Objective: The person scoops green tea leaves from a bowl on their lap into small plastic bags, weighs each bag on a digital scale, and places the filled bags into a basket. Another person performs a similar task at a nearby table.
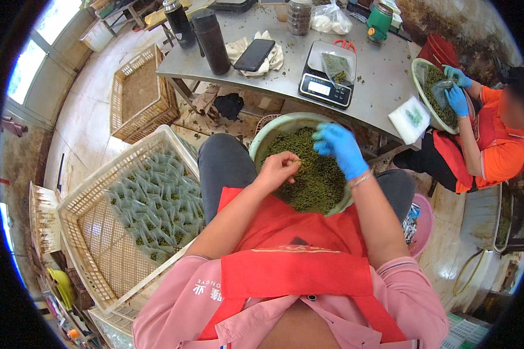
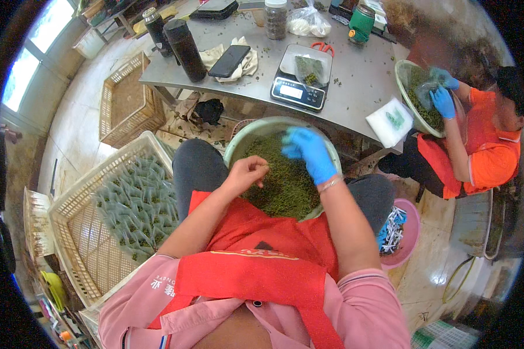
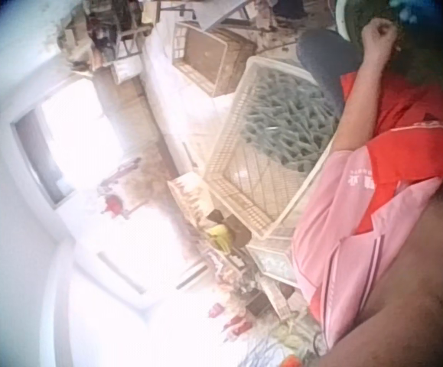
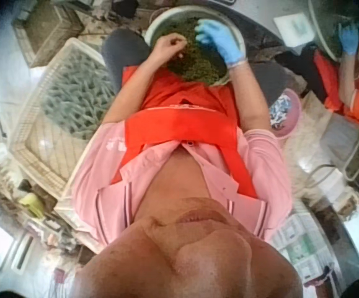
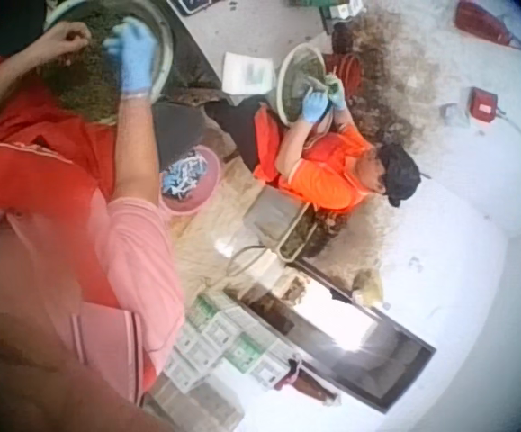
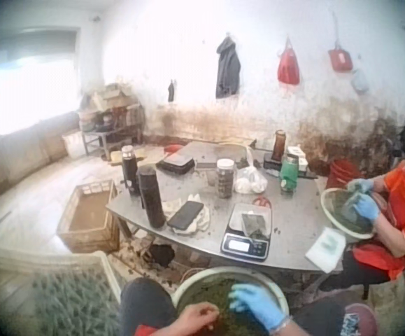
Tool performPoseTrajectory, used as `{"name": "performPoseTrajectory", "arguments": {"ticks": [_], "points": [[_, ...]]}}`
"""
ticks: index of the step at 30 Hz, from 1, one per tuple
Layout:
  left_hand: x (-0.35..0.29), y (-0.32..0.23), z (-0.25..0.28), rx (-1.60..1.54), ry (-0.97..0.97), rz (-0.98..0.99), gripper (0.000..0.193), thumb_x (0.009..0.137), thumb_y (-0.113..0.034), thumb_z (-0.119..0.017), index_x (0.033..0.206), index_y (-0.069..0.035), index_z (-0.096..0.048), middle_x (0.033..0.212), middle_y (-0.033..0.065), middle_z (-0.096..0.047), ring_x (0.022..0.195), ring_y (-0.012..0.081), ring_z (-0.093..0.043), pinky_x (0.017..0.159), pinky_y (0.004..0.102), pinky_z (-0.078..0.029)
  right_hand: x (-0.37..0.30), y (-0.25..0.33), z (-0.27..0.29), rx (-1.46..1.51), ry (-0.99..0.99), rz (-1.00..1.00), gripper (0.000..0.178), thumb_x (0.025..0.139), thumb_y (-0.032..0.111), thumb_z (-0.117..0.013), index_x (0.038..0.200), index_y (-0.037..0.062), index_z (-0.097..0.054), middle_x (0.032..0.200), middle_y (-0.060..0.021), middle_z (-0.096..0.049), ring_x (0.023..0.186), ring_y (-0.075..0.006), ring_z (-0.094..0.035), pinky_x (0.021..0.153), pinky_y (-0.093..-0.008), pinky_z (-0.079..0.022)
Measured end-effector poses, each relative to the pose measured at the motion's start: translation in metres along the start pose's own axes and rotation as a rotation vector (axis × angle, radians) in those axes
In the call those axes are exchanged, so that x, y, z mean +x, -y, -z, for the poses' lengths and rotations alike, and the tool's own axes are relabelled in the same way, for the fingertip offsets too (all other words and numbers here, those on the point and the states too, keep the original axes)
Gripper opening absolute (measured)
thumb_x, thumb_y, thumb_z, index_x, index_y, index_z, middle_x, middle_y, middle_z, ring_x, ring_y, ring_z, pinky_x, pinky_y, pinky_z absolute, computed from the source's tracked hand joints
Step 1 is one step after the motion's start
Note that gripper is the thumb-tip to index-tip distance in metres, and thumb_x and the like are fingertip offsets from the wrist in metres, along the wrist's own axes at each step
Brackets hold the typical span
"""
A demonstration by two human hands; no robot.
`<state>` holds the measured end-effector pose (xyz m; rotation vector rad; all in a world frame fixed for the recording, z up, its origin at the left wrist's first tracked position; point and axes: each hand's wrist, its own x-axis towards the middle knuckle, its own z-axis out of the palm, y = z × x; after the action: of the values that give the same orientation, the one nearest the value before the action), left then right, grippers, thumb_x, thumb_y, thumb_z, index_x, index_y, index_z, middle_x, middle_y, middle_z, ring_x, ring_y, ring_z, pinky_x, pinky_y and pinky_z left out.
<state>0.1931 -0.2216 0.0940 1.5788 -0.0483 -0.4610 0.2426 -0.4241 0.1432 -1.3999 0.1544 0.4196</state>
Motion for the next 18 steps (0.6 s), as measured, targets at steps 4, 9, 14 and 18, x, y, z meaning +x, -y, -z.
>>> {"name": "performPoseTrajectory", "arguments": {"ticks": [4,9,14,18], "points": [[0.003,-0.004,-0.002,-0.011,0.038,0.010,0.019,0.085,-0.013,-0.061,0.098,0.001,-0.058,0.068,-0.0003,-0.056,0.053,0.0079,-0.056,0.049,0.0224,-0.047,-0.023,-0.032,-0.007,-0.178,0.174,0.040,0.026,0.083,0.011,-0.063,0.107,0.0003,-0.060,0.084,-0.0048,-0.065,0.065,-0.0120,-0.061,0.058,-0.0247,-0.050],[0.001,-0.009,-0.004,0.094,0.029,0.017,0.018,0.080,-0.012,-0.064,0.093,0.000,-0.060,0.067,0.0008,-0.059,0.054,0.0085,-0.059,0.049,0.0232,-0.047,-0.023,-0.045,-0.006,-0.289,0.169,0.130,0.012,0.082,0.007,-0.061,0.090,-0.0001,-0.063,0.077,-0.0057,-0.064,0.063,-0.0118,-0.061,0.057,-0.0252,-0.049],[-0.010,-0.023,-0.007,0.402,0.145,-0.063,0.025,0.079,-0.018,-0.066,0.100,-0.005,-0.062,0.071,0.0037,-0.064,0.056,0.0128,-0.062,0.056,0.0261,-0.050,-0.013,-0.048,0.011,-0.495,-0.087,0.184,0.012,0.083,0.010,-0.058,0.086,-0.0005,-0.061,0.074,-0.0069,-0.065,0.061,-0.0146,-0.063,0.057,-0.0285,-0.050],[0.008,-0.037,0.007,0.914,0.173,-0.392,0.035,0.077,-0.038,-0.066,0.105,-0.017,-0.064,0.085,0.0054,-0.068,0.077,0.0247,-0.066,0.069,0.0346,-0.052,-0.009,-0.044,0.026,-0.441,0.069,0.003,0.019,0.085,0.016,-0.058,0.096,0.0003,-0.061,0.078,-0.0092,-0.065,0.060,-0.0145,-0.064,0.058,-0.0288,-0.051]]}}
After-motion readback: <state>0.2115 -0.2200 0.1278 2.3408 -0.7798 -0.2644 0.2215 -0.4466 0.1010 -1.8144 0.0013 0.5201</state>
